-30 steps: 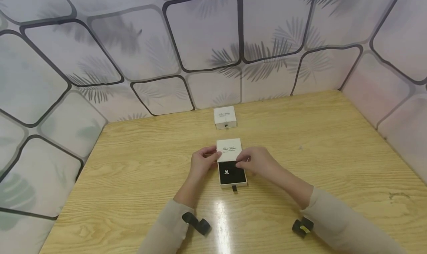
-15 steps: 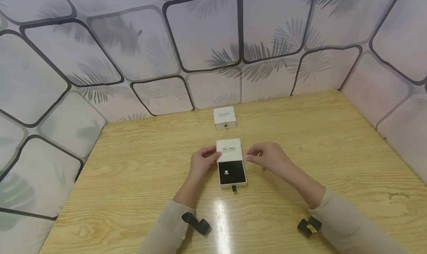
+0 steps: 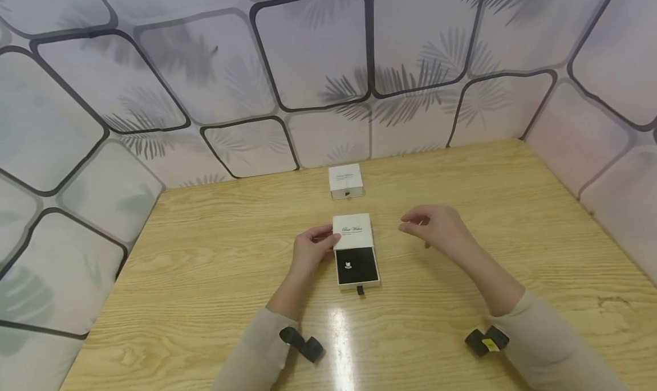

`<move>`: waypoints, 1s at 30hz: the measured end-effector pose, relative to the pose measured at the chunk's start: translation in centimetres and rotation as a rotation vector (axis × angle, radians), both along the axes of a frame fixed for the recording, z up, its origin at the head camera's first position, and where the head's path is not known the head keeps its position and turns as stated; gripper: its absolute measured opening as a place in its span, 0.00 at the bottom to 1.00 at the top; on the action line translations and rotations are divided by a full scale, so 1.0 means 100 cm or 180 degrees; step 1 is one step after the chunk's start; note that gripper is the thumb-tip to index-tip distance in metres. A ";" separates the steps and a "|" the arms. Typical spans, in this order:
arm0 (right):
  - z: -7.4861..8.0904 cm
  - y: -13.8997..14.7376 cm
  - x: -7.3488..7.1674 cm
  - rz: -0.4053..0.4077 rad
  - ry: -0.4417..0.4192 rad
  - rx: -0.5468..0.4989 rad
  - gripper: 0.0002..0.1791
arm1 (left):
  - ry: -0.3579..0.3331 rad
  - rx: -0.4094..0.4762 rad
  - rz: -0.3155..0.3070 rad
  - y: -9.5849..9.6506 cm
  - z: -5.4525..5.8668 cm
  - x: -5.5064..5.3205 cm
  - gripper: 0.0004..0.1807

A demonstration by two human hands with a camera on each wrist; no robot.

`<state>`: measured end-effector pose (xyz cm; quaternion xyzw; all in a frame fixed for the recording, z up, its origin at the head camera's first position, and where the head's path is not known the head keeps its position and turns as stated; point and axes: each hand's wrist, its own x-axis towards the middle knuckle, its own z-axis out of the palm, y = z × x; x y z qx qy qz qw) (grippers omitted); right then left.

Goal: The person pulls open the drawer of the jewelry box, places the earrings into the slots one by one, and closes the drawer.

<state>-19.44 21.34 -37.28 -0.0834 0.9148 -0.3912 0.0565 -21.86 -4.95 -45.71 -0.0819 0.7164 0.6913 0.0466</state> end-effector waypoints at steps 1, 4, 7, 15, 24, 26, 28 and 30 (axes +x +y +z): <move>0.001 0.001 0.000 -0.0013 0.0004 0.0004 0.23 | -0.0011 -0.0003 0.0010 0.000 0.000 0.000 0.18; 0.002 0.006 0.000 -0.0074 -0.0020 0.0007 0.23 | -0.0004 -0.0029 0.0019 0.000 0.000 0.000 0.17; 0.003 0.013 -0.001 -0.0153 -0.0047 0.0031 0.25 | -0.0027 -0.0025 0.0025 -0.001 0.001 0.001 0.17; 0.005 0.032 0.000 -0.0346 -0.0017 0.0093 0.28 | -0.0027 0.0024 0.0001 0.000 0.003 0.002 0.19; 0.002 0.050 -0.002 -0.0476 0.0017 0.0099 0.28 | -0.0055 0.0001 0.0018 0.000 0.002 0.001 0.18; 0.001 0.054 -0.003 -0.0486 -0.0009 0.0115 0.29 | -0.0073 -0.0003 0.0030 0.000 0.002 0.001 0.17; 0.000 0.058 -0.004 -0.0502 -0.0031 0.0142 0.29 | -0.0072 0.0000 0.0040 0.001 0.002 0.002 0.17; -0.001 0.062 -0.005 -0.0514 -0.0045 0.0157 0.29 | -0.0064 -0.0002 0.0045 0.001 0.002 0.001 0.17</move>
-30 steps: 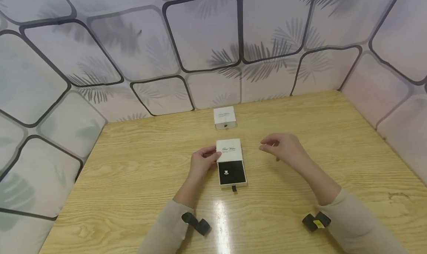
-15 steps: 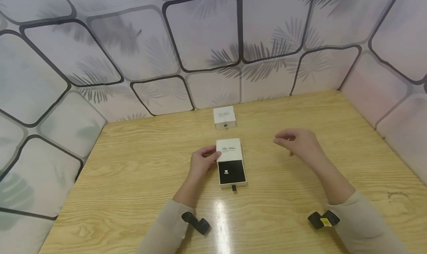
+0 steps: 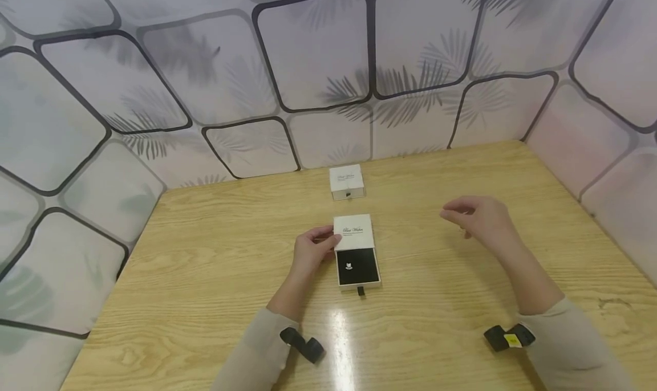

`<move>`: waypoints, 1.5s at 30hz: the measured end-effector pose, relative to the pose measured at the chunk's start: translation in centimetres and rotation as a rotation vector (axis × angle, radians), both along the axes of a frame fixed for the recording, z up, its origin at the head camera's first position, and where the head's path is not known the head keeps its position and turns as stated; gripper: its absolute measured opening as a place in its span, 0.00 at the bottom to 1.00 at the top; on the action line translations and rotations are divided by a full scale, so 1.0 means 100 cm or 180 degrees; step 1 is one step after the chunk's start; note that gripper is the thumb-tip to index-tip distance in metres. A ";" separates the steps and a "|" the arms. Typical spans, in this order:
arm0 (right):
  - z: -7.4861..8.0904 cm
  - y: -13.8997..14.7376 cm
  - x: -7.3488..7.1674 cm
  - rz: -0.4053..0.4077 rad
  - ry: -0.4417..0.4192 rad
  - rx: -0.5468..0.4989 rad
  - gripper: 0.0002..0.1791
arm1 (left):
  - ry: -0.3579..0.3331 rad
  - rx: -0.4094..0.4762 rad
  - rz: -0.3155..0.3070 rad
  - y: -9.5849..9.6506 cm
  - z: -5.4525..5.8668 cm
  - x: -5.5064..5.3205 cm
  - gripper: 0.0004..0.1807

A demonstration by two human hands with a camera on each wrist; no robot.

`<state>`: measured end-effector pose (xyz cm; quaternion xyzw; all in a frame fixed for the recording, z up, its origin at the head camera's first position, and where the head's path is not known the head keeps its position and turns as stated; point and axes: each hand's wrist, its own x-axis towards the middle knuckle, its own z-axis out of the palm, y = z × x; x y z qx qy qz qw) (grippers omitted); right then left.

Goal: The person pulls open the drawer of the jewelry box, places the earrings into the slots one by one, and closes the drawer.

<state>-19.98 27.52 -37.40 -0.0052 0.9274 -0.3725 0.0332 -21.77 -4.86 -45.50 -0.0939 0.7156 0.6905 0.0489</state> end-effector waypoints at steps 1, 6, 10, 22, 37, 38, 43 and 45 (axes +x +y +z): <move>-0.001 0.002 0.000 -0.0004 -0.0010 0.0011 0.30 | 0.0003 0.0003 0.0000 0.000 0.000 0.000 0.17; -0.005 0.012 -0.001 -0.0004 -0.0005 0.0064 0.29 | 0.0018 0.0009 -0.0015 0.001 -0.001 -0.001 0.18; -0.010 0.020 -0.003 0.0007 -0.0043 0.0125 0.30 | 0.0015 -0.0009 -0.0012 0.001 -0.001 -0.001 0.17; -0.022 0.032 -0.005 0.0037 -0.0097 0.0089 0.28 | 0.0006 0.0001 -0.0004 0.002 0.001 0.000 0.17; -0.041 0.046 -0.015 0.0114 -0.0556 0.0051 0.29 | 0.0028 0.0007 0.0013 -0.001 0.001 0.001 0.17; -0.042 0.046 -0.016 0.0113 -0.0588 0.0080 0.30 | 0.0032 0.0004 0.0006 -0.001 0.001 0.001 0.17; -0.047 0.047 -0.017 0.0122 -0.0581 0.0179 0.31 | -0.0004 0.0039 -0.0007 -0.001 0.002 0.002 0.17; -0.049 0.048 -0.018 0.0120 -0.0543 0.0151 0.31 | -0.0007 0.0042 -0.0009 0.000 0.002 0.002 0.17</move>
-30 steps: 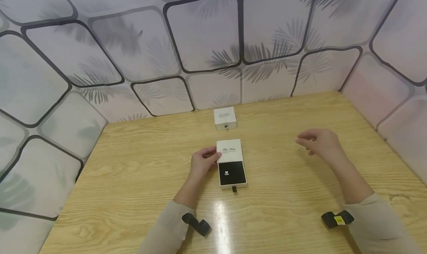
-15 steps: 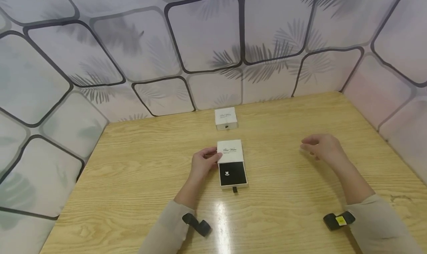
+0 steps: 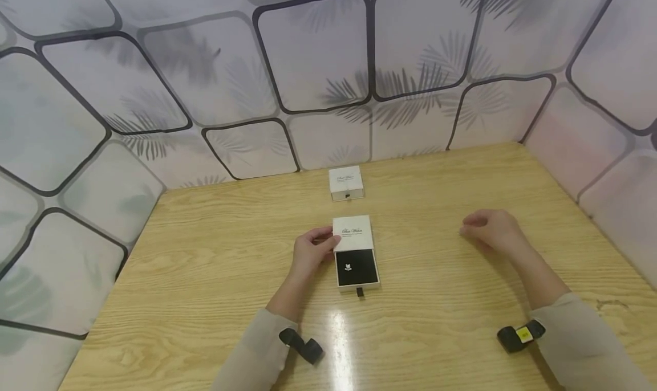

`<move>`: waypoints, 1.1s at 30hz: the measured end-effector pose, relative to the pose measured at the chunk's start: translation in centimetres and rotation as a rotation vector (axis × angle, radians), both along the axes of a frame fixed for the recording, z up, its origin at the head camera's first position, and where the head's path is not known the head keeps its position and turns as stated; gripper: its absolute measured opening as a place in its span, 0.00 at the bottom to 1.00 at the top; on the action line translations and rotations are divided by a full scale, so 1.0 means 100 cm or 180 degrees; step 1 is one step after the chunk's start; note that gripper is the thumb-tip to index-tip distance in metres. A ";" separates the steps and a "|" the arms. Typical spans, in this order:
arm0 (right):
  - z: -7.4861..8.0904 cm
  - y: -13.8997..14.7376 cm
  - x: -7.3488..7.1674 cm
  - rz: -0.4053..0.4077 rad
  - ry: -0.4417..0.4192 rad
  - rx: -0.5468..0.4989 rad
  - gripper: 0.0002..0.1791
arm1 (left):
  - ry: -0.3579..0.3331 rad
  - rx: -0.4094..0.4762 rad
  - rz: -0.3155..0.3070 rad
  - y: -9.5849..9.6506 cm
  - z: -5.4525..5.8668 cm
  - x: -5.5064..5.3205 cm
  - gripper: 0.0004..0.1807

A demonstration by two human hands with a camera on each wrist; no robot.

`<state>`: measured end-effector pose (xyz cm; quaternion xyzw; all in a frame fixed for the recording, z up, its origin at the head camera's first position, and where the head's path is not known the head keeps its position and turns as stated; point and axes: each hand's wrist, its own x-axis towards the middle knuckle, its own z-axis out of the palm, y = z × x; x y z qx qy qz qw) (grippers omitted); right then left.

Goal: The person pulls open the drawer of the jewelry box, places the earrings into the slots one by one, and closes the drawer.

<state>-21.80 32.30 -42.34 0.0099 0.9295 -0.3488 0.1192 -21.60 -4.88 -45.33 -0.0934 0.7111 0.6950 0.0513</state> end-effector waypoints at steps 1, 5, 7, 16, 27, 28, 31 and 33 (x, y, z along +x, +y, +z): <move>-0.001 0.000 -0.001 -0.0001 0.0028 -0.0018 0.30 | 0.0017 -0.0011 -0.0006 0.000 0.000 0.000 0.17; -0.006 -0.001 -0.003 0.0057 0.0046 -0.0069 0.25 | 0.0036 0.0011 -0.0019 0.000 -0.001 0.000 0.18; -0.008 -0.002 -0.003 0.0099 0.0038 -0.0096 0.22 | 0.0046 0.0018 -0.0025 0.000 -0.002 0.000 0.18; -0.005 -0.006 -0.001 0.0150 -0.0023 -0.0252 0.19 | 0.0052 -0.0020 -0.0028 -0.001 -0.003 0.000 0.17; -0.002 -0.008 -0.001 -0.0105 0.0152 -0.1062 0.21 | 0.0043 -0.0014 -0.0035 0.000 0.005 0.002 0.17; -0.002 -0.008 -0.001 -0.0123 0.0104 -0.1223 0.21 | 0.0048 -0.0012 -0.0036 0.000 0.005 0.002 0.17; -0.003 -0.009 0.000 -0.0141 -0.0071 -0.1660 0.18 | 0.0063 -0.0020 -0.0026 0.000 0.000 0.000 0.18; -0.004 -0.009 0.000 -0.0116 -0.0137 -0.1774 0.16 | 0.0067 -0.0032 -0.0024 0.000 -0.001 0.000 0.18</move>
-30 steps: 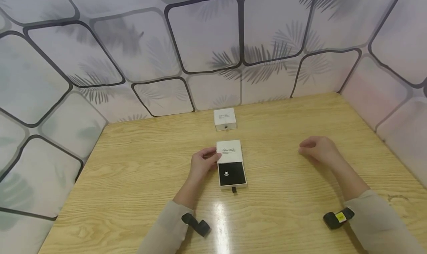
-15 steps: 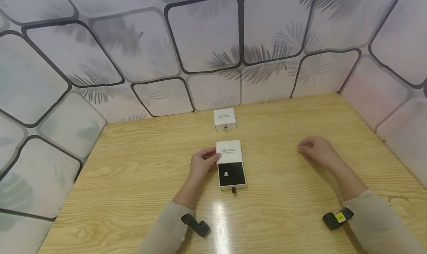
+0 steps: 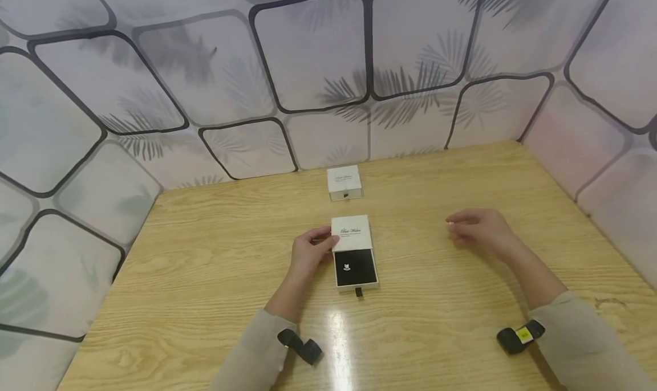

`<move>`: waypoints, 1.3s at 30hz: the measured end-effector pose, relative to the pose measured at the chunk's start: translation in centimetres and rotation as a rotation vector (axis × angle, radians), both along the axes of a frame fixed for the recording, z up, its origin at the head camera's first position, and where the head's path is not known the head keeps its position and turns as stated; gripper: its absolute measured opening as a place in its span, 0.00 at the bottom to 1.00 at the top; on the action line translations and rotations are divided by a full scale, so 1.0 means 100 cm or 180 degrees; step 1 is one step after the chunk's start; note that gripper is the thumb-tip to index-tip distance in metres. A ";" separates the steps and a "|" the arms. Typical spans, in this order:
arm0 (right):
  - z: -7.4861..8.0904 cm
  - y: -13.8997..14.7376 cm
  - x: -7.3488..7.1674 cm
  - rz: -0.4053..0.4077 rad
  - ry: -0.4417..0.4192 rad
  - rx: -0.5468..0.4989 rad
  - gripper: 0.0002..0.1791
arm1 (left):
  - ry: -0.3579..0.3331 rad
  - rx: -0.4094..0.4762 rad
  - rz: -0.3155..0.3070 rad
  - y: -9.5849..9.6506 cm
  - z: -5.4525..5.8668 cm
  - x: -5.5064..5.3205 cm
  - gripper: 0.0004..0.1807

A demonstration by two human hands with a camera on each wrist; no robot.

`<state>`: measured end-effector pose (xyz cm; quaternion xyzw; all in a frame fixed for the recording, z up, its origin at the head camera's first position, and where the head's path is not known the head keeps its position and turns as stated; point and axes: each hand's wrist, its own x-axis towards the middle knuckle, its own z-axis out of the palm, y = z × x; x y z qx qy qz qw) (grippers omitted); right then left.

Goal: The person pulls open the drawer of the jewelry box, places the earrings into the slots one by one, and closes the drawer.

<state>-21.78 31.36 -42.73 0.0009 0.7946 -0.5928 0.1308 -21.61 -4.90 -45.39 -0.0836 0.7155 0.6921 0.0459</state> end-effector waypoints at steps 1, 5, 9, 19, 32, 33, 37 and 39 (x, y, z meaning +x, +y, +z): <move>0.000 -0.001 0.000 0.0026 -0.0017 -0.0012 0.16 | 0.0000 -0.0002 0.0005 0.000 0.000 0.000 0.18; -0.001 -0.004 0.000 0.0138 0.0037 0.0124 0.21 | 0.0015 0.0001 0.0006 -0.001 -0.001 0.000 0.18; -0.002 -0.006 0.000 0.0271 0.0178 0.0284 0.24 | 0.0040 0.0009 0.0006 -0.001 -0.001 0.000 0.18; -0.004 -0.013 0.005 0.0559 0.0877 0.0480 0.14 | 0.0041 -0.0006 0.0012 -0.002 0.000 0.000 0.18; 0.000 -0.023 0.007 0.0712 0.1164 0.0630 0.10 | 0.0012 -0.0028 -0.0005 -0.001 0.001 -0.001 0.18; 0.001 -0.025 0.007 0.0717 0.1184 0.0615 0.10 | 0.0017 -0.0029 -0.0007 -0.001 0.001 0.000 0.18; 0.001 -0.030 0.008 0.0762 0.1293 0.0555 0.09 | 0.0024 -0.0055 -0.0018 -0.001 0.001 0.000 0.18; 0.000 -0.032 0.008 0.0809 0.1336 0.0524 0.08 | 0.0021 -0.0050 -0.0021 -0.001 0.001 0.001 0.18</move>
